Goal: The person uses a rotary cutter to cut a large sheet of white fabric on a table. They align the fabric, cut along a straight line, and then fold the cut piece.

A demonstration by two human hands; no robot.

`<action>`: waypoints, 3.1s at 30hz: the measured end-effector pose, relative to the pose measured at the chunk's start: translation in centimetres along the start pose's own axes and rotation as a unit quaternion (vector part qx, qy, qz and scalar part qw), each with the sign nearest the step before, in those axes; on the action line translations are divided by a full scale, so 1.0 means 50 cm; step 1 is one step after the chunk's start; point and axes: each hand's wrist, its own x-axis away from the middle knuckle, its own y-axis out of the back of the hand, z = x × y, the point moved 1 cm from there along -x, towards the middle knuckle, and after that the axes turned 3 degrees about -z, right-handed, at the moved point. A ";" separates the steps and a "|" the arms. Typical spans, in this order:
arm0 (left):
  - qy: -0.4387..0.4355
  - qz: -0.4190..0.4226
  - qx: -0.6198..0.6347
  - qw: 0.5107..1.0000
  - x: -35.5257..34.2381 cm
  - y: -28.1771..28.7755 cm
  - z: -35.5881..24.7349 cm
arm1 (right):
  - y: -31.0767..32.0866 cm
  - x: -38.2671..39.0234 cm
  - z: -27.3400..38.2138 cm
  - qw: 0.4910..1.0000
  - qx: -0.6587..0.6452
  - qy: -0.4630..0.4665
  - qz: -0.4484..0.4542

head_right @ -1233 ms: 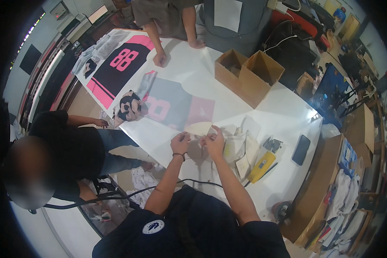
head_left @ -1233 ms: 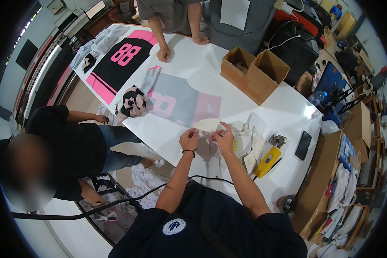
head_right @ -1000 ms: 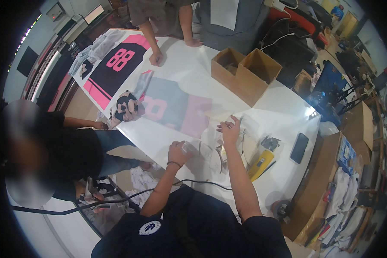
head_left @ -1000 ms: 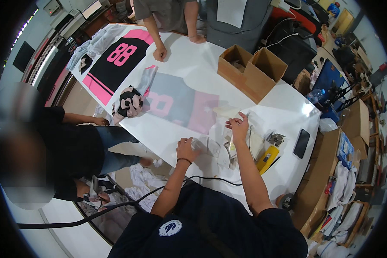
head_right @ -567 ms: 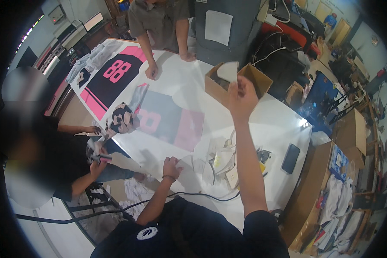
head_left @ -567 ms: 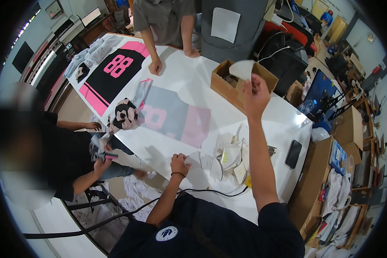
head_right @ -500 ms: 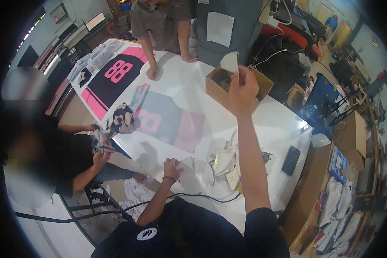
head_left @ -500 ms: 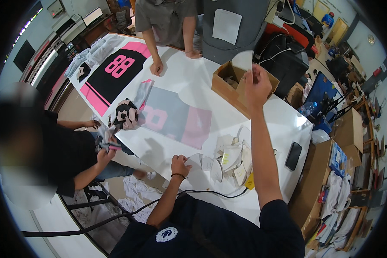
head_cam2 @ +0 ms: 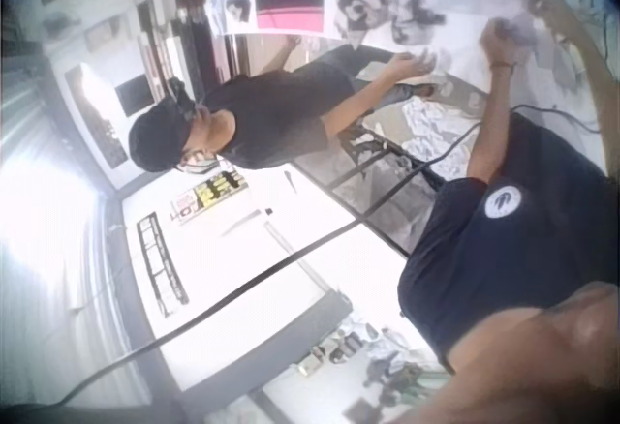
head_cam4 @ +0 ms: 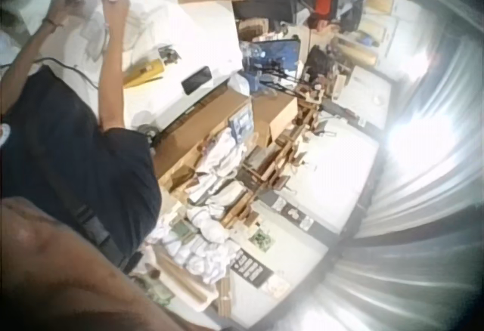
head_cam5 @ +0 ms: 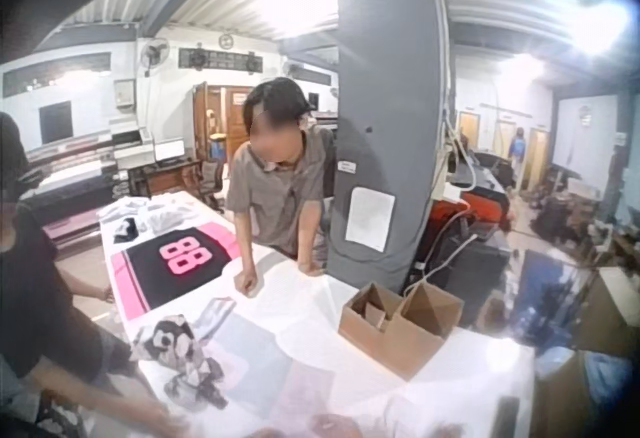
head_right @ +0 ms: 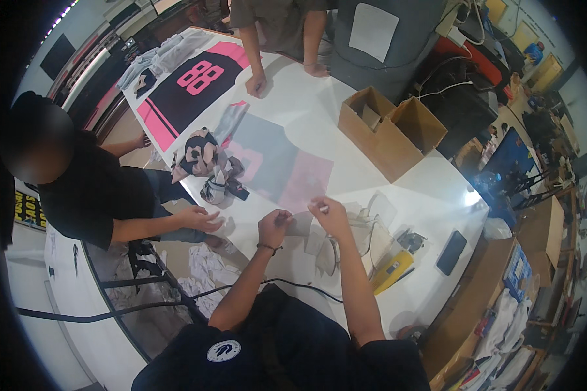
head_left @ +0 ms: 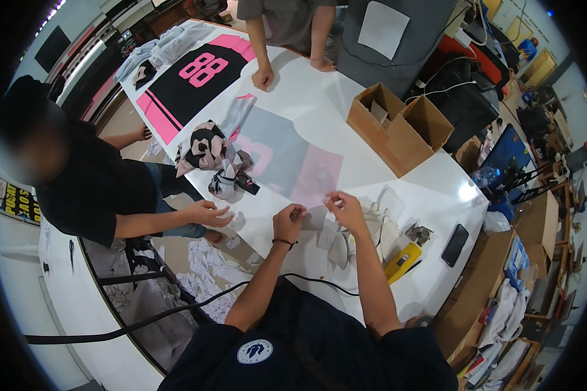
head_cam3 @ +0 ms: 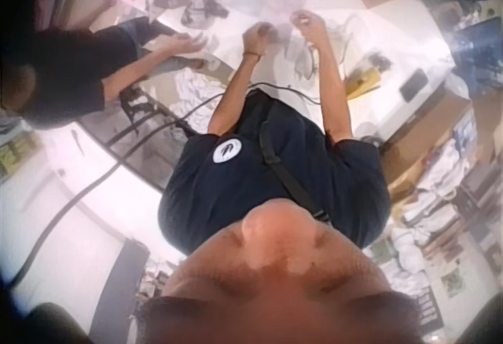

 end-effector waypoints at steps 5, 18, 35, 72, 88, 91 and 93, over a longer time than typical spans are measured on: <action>-0.051 -0.075 -0.012 0.996 -0.047 -0.021 0.013 | 0.011 0.011 -0.041 0.985 -0.140 -0.097 -0.035; 0.283 -0.030 0.325 0.902 -0.013 -0.098 0.066 | -0.017 -0.044 -0.126 0.955 -0.250 -0.139 -0.082; 0.340 -0.070 0.343 0.873 -0.011 -0.119 0.104 | -0.007 -0.102 -0.164 0.988 0.123 0.096 -0.007; 0.319 -0.005 0.303 0.898 -0.006 -0.112 0.109 | -0.011 -0.068 -0.135 0.979 0.154 0.134 -0.027; 0.318 0.027 0.287 0.903 -0.006 -0.108 0.102 | -0.013 -0.064 -0.124 0.977 0.186 0.105 -0.006; 0.325 0.034 0.297 0.897 -0.007 -0.112 0.109 | -0.014 -0.063 -0.118 0.975 0.199 0.095 0.001; 0.331 0.037 0.302 0.893 -0.008 -0.114 0.116 | -0.016 -0.063 -0.113 0.974 0.212 0.080 0.009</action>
